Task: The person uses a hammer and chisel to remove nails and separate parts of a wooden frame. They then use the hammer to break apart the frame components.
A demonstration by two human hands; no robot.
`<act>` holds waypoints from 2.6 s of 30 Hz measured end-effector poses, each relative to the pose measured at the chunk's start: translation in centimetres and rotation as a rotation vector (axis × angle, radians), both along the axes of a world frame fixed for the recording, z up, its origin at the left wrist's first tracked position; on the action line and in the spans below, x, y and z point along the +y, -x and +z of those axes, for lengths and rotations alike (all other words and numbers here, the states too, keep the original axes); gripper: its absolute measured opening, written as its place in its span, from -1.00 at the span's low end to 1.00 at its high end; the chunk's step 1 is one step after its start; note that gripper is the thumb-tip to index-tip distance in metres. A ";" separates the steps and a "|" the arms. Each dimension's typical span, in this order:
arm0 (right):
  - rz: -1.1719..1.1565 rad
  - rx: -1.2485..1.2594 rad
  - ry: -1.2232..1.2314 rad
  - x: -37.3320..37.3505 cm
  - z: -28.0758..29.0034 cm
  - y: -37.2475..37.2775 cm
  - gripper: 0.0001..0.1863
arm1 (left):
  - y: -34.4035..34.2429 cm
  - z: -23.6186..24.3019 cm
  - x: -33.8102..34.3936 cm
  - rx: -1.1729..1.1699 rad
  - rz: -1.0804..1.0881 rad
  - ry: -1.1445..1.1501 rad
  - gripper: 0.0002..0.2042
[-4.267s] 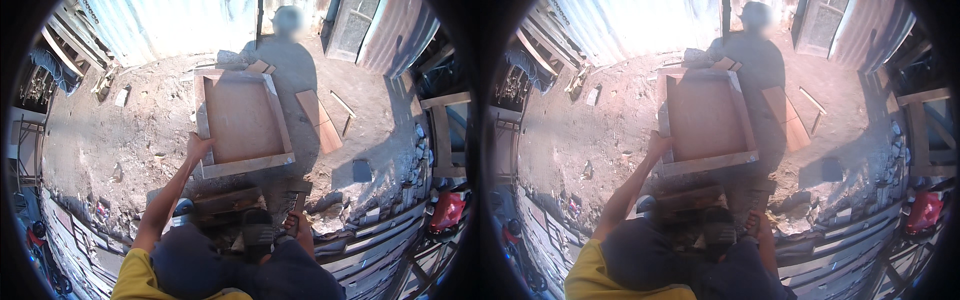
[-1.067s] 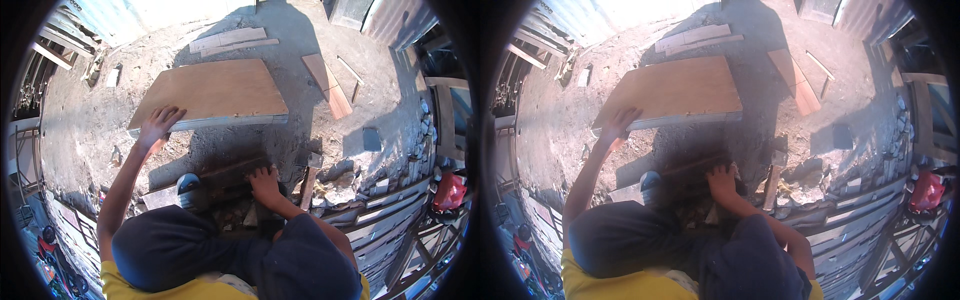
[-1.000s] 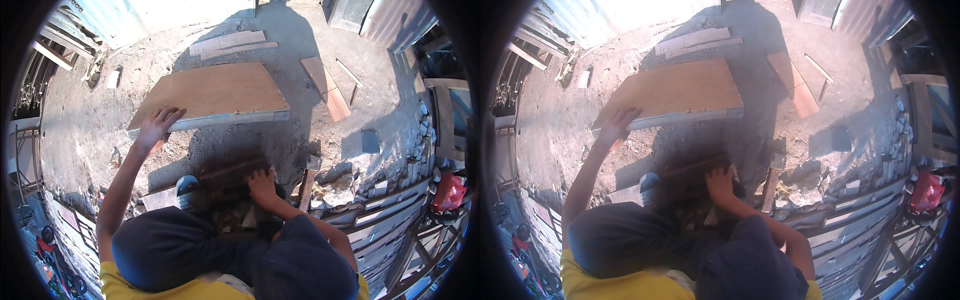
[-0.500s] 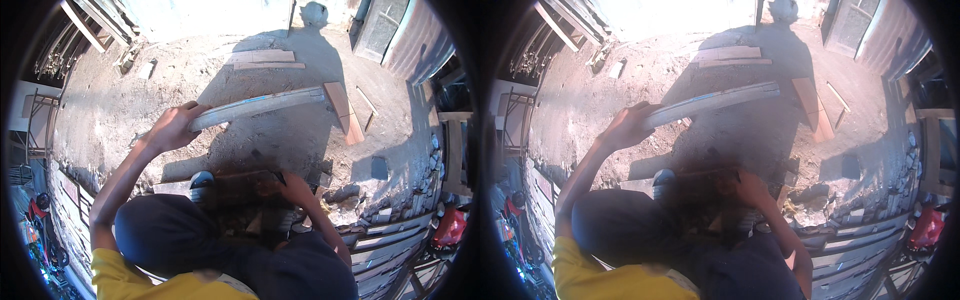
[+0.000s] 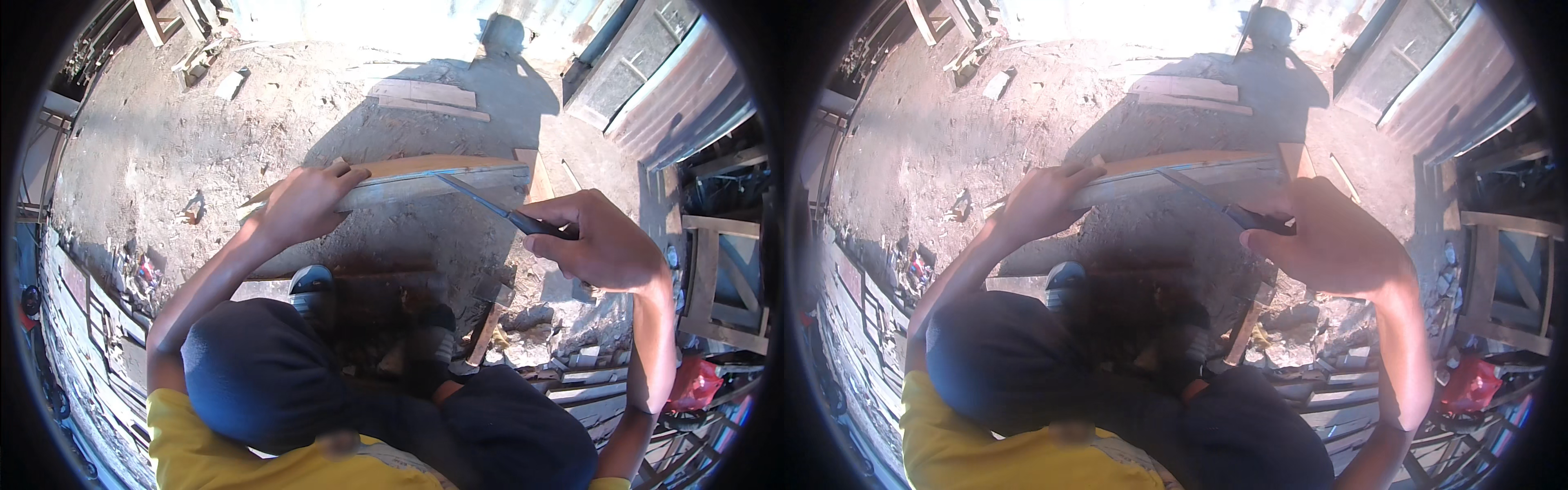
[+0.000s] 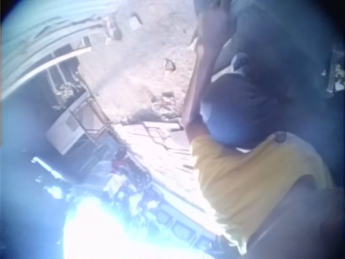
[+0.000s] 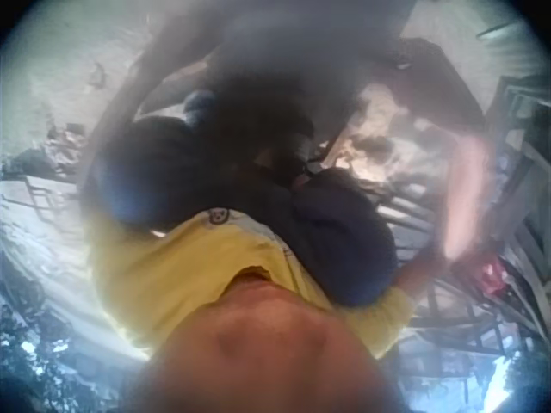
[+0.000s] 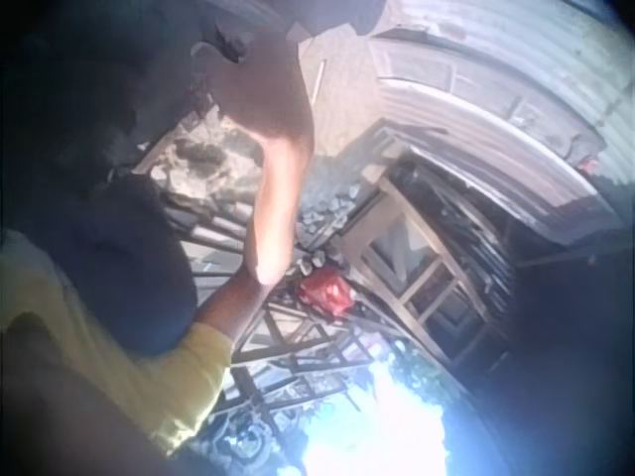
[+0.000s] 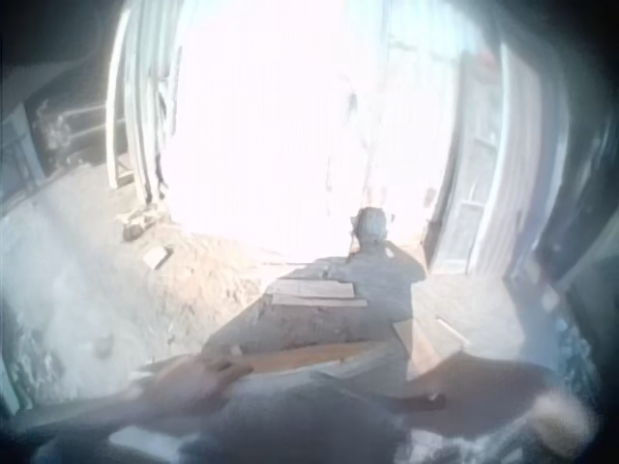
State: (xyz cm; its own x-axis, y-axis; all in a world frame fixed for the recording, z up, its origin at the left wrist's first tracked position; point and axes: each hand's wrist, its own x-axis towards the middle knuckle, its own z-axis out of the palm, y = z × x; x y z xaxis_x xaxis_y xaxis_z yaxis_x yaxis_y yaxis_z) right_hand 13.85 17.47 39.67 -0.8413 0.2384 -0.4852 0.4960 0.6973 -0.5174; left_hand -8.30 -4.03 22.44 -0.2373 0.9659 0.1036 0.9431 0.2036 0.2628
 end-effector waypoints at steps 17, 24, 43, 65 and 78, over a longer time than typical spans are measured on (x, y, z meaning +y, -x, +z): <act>0.179 -0.612 -0.469 0.2 2.4 10.9 -0.75 | 2.7 0.5 -0.3 0.057 -0.052 -0.146 -0.61; -0.022 -0.190 0.229 6.6 2.2 6.1 -0.35 | 4.7 1.3 0.7 0.066 -0.049 -0.129 -0.57; -0.527 0.940 0.910 12.8 -7.9 -5.3 -0.40 | 1.7 2.7 10.8 0.131 -0.059 -0.030 -0.41; -0.733 1.342 0.844 8.9 -10.0 -6.4 -0.87 | -5.5 -1.9 5.2 0.009 -0.106 0.106 -0.38; -1.092 1.351 0.383 7.5 -11.6 1.1 -0.88 | -4.9 -1.7 5.9 -0.012 -0.096 0.126 -0.37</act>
State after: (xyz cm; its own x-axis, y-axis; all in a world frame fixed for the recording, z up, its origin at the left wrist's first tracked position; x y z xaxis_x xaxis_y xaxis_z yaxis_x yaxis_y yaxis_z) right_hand 12.77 25.00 28.03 -0.2151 0.9587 0.1863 -0.2606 0.1275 -0.9570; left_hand -3.45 1.83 20.75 -0.1437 0.9894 -0.0226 0.9567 0.1447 0.2524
